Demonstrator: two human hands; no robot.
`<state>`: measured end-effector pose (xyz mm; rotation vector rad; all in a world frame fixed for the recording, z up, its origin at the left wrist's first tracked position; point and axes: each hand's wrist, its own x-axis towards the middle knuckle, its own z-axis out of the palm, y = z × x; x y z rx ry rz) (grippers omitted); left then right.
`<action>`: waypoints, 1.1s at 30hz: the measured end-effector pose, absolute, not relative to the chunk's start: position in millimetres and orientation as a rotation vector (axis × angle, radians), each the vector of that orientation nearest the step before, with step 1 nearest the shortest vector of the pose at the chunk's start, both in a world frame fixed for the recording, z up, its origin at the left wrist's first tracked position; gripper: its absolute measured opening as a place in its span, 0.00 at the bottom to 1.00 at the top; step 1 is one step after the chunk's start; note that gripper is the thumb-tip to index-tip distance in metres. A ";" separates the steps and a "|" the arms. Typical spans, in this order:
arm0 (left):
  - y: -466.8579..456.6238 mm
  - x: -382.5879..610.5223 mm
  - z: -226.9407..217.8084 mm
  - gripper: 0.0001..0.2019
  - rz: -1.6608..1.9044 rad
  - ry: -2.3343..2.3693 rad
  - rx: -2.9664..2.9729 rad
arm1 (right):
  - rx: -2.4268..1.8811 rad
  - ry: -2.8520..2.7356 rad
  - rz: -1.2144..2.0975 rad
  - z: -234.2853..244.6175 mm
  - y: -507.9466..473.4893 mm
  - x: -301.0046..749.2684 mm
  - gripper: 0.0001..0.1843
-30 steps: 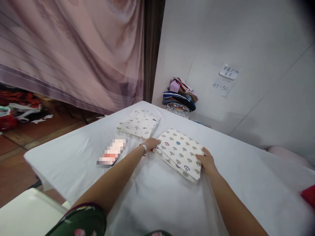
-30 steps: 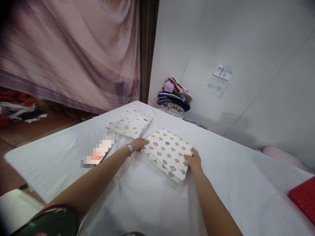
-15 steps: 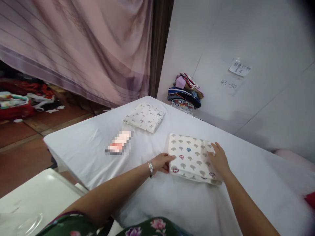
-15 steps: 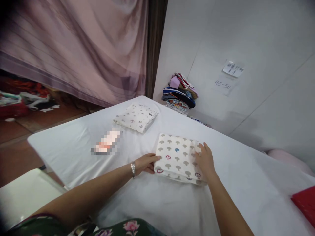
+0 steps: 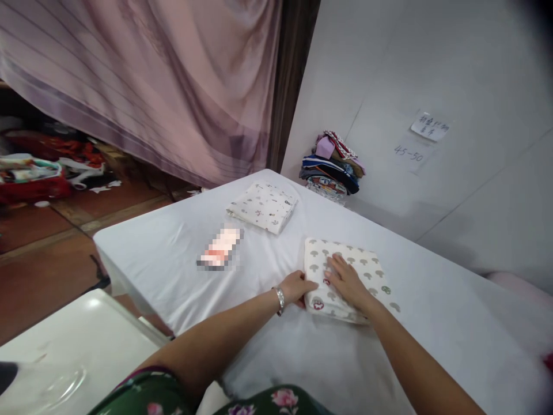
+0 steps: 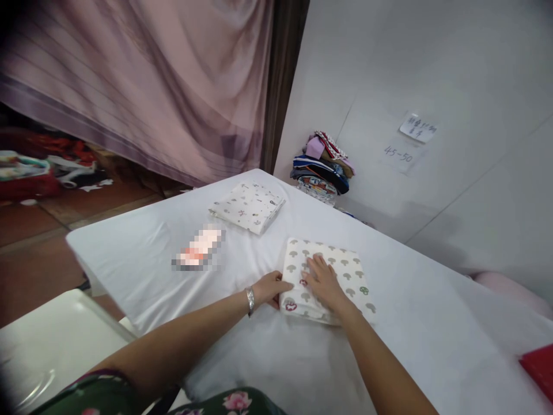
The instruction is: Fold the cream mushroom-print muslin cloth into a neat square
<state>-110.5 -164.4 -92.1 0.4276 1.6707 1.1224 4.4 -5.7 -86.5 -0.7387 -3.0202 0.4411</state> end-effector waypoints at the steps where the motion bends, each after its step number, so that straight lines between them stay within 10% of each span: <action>1: -164.3 -110.4 -92.7 0.16 1.123 1.671 0.434 | -0.737 -3.000 0.450 -81.4 -4.3 -0.4 0.31; 24: -175.6 -132.2 -90.5 0.19 1.009 1.638 0.634 | -0.870 -2.989 0.484 -82.3 -10.6 7.8 0.30; 33: -127.9 -202.3 -84.3 0.18 0.715 2.468 1.236 | -1.056 -2.914 0.057 -101.5 -6.7 65.8 0.28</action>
